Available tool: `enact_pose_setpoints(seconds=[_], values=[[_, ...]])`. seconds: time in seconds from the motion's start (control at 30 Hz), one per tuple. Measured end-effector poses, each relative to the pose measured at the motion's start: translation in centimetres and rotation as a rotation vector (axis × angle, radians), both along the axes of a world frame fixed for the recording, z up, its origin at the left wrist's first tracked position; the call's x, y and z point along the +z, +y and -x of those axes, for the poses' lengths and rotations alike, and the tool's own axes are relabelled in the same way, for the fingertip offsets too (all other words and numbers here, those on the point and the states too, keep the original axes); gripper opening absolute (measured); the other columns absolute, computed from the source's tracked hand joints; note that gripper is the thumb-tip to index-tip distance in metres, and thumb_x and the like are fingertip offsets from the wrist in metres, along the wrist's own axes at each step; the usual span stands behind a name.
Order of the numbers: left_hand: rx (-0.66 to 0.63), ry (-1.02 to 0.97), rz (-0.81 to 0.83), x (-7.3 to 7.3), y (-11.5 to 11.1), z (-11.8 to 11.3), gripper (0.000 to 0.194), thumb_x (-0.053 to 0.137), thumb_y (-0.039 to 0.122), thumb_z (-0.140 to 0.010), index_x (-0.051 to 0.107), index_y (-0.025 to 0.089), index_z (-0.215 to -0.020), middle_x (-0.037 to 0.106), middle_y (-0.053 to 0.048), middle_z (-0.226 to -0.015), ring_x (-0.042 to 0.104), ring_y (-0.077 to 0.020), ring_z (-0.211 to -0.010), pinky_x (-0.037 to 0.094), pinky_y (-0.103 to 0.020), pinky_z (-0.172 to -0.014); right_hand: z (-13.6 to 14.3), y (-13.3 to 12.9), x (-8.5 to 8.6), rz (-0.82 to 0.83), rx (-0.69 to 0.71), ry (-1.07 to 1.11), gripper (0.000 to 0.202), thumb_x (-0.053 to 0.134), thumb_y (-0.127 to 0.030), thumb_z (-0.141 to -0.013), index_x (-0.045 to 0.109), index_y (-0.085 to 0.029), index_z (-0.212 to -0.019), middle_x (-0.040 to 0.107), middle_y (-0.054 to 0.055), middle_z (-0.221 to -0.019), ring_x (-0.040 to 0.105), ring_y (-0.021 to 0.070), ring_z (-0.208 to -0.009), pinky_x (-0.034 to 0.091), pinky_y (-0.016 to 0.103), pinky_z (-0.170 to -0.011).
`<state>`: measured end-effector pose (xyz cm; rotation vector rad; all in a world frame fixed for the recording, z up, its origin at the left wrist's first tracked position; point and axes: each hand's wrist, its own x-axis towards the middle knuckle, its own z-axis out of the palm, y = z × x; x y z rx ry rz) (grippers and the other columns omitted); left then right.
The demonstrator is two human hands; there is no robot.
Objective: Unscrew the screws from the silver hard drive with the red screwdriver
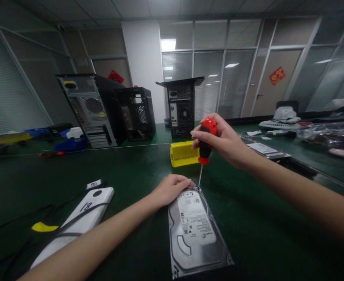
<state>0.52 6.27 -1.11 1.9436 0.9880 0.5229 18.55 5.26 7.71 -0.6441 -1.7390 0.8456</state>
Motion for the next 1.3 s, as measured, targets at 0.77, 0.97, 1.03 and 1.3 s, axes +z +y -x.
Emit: enact_pose_setpoints(seconds=[0.77,0.97,1.03,1.3], values=[[-0.014,-0.037,0.039,-0.2,0.1,0.0,0.031,0.045,0.029,-0.089,0.065,0.010,-0.102,0.067,-0.009,-0.100,0.060,-0.0199,-0.089,0.043,-0.028,-0.076,0.1,0.0,0.3,0.164,0.046,0.109,0.026,0.051,-0.035,-0.083,0.049,-0.022,-0.106,0.054,-0.001,-0.080,0.059,0.0126,-0.070,0.049,0.034,-0.076],[-0.011,-0.038,0.031,-0.2,0.1,0.1,0.031,0.045,0.031,-0.089,0.066,0.011,-0.101,0.068,-0.008,-0.098,0.061,-0.0193,-0.087,0.043,-0.027,-0.075,-0.2,0.5,0.1,0.140,0.007,0.100,0.030,0.064,-0.036,-0.075,0.049,-0.020,-0.094,0.057,-0.001,-0.081,0.060,0.0133,-0.076,0.047,0.034,-0.082],[-0.009,-0.034,0.032,-0.1,0.1,0.0,0.031,0.045,0.030,-0.088,0.066,0.011,-0.101,0.068,-0.008,-0.097,0.061,-0.0190,-0.085,0.043,-0.027,-0.074,-0.1,0.7,0.0,0.128,0.004,0.107,0.032,0.068,-0.034,-0.071,0.046,-0.020,-0.090,0.058,-0.001,-0.080,0.059,0.0127,-0.073,0.048,0.034,-0.080],[-0.001,-0.043,0.036,-0.6,0.3,-0.1,0.032,0.046,0.031,-0.087,0.066,0.011,-0.102,0.068,-0.009,-0.101,0.060,-0.0207,-0.090,0.044,-0.028,-0.077,0.6,-0.4,0.5,0.235,0.111,0.107,0.026,0.052,-0.034,-0.083,0.049,-0.022,-0.105,0.054,-0.001,-0.081,0.056,0.0118,-0.072,0.047,0.031,-0.077]])
